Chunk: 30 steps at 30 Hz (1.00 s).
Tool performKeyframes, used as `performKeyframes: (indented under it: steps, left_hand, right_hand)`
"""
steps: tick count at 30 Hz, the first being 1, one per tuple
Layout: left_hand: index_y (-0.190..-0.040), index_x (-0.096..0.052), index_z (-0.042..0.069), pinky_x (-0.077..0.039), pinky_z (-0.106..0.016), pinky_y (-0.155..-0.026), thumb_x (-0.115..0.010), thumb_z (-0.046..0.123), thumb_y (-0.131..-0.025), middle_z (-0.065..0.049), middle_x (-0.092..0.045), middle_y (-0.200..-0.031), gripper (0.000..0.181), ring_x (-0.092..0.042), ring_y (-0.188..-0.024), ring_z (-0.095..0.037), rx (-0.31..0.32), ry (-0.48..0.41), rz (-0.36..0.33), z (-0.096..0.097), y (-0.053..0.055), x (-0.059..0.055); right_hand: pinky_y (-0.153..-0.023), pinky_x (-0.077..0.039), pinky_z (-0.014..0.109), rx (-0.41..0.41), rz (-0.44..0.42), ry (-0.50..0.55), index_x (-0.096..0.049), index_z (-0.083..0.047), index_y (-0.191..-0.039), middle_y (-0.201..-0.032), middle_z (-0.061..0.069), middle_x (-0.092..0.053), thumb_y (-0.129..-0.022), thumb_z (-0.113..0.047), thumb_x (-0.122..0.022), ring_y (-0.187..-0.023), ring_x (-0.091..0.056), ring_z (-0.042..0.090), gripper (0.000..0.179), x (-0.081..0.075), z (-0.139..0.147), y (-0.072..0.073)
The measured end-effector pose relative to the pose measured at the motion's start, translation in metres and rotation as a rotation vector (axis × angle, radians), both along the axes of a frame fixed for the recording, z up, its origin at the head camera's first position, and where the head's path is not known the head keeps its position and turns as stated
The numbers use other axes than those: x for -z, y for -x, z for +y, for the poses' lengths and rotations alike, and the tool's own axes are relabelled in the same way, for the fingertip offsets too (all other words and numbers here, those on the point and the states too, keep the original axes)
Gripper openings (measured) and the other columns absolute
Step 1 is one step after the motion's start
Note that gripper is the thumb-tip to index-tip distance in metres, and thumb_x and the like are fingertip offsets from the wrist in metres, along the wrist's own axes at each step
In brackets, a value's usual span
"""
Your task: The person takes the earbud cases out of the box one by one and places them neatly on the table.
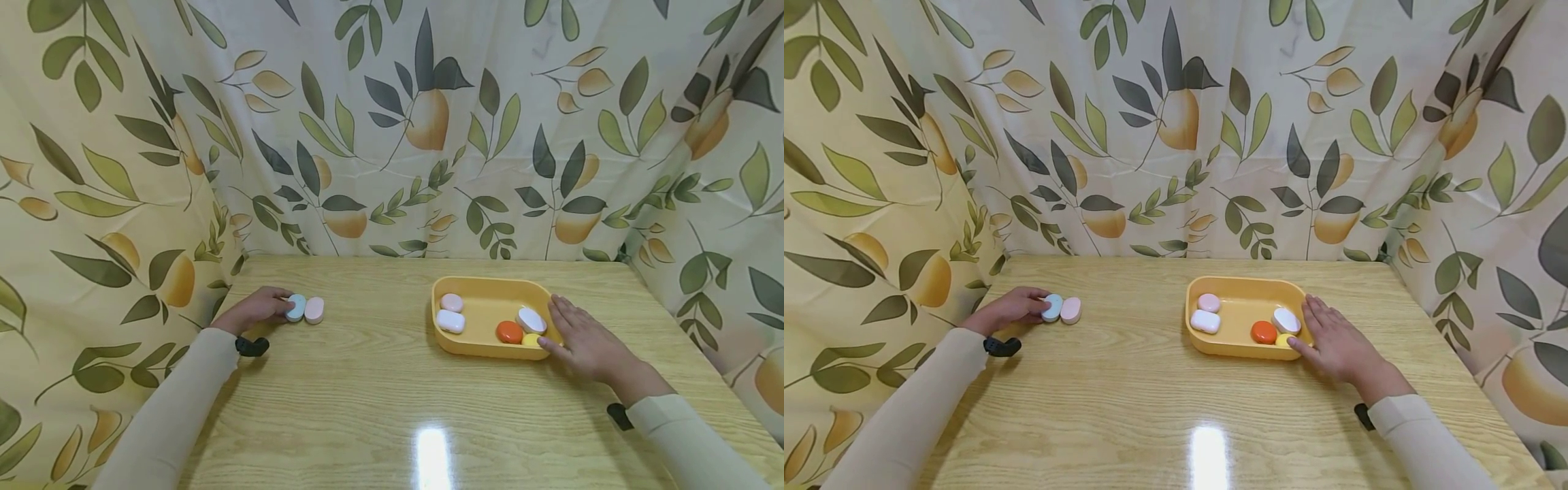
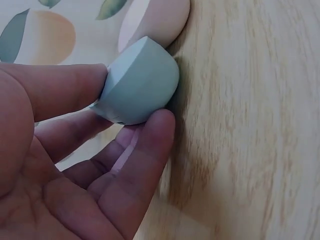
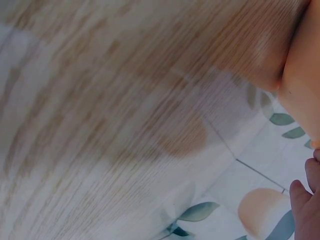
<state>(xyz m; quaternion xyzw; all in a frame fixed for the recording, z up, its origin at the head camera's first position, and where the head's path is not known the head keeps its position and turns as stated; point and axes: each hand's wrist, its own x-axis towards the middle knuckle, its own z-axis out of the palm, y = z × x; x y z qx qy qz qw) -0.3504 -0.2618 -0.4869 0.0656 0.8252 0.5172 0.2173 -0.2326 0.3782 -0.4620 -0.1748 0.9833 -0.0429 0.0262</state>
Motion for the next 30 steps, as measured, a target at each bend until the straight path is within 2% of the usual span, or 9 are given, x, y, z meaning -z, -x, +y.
performKeyframes:
  steps: [4, 11, 18, 24, 30]
  left_hand:
    - [-0.14, -0.039, -0.014, -0.055, -0.035, -0.084, -0.056, 0.011, -0.1, -0.028, -0.049, -0.131, 0.051, -0.06, -0.102, -0.022, 0.005, 0.048, 0.014, 0.002, 0.0, -0.004]
    - [-0.14, -0.037, -0.015, -0.053, -0.038, -0.088, -0.052, 0.01, -0.101, -0.03, -0.048, -0.134, 0.049, -0.059, -0.108, -0.026, 0.02, 0.106, 0.032, 0.005, -0.001, -0.008]
    - [-0.137, -0.044, -0.014, -0.052, -0.038, -0.088, -0.05, 0.008, -0.101, -0.029, -0.051, -0.131, 0.043, -0.058, -0.108, -0.027, 0.012, 0.181, 0.085, 0.007, 0.001, -0.006]
    - [-0.136, -0.041, -0.017, -0.053, -0.04, -0.089, -0.049, 0.005, -0.101, -0.031, -0.049, -0.131, 0.042, -0.055, -0.11, -0.03, -0.013, 0.162, 0.064, 0.008, 0.0, -0.001]
    - [-0.139, -0.038, -0.015, -0.053, -0.042, -0.087, -0.049, 0.004, -0.101, -0.031, -0.051, -0.124, 0.044, -0.057, -0.105, -0.03, -0.008, 0.129, 0.066, 0.006, -0.009, -0.004]
  right_hand:
    - [-0.115, -0.005, 0.055, -0.009, 0.012, 0.002, -0.01, 0.012, -0.149, -0.156, 0.03, -0.007, -0.101, -0.055, -0.038, -0.143, -0.007, 0.046, 0.088, -0.001, 0.002, 0.001]
    - [-0.116, -0.004, 0.054, -0.014, 0.022, 0.005, -0.01, 0.012, -0.149, -0.156, 0.03, -0.008, -0.101, -0.055, -0.038, -0.143, -0.007, 0.046, 0.088, -0.002, 0.003, 0.001]
    - [-0.115, -0.007, 0.056, -0.015, 0.031, 0.013, -0.011, 0.013, -0.149, -0.156, 0.03, -0.007, -0.101, -0.054, -0.039, -0.143, -0.008, 0.046, 0.087, -0.001, 0.004, 0.0]
    - [-0.115, -0.006, 0.055, -0.012, 0.028, 0.012, -0.011, 0.012, -0.149, -0.157, 0.029, -0.008, -0.101, -0.054, -0.039, -0.143, -0.008, 0.045, 0.087, 0.002, 0.005, -0.001]
    - [-0.116, -0.006, 0.054, -0.014, 0.032, 0.023, -0.011, 0.012, -0.15, -0.157, 0.028, -0.008, -0.101, -0.054, -0.039, -0.143, -0.008, 0.045, 0.086, 0.004, 0.003, -0.001]
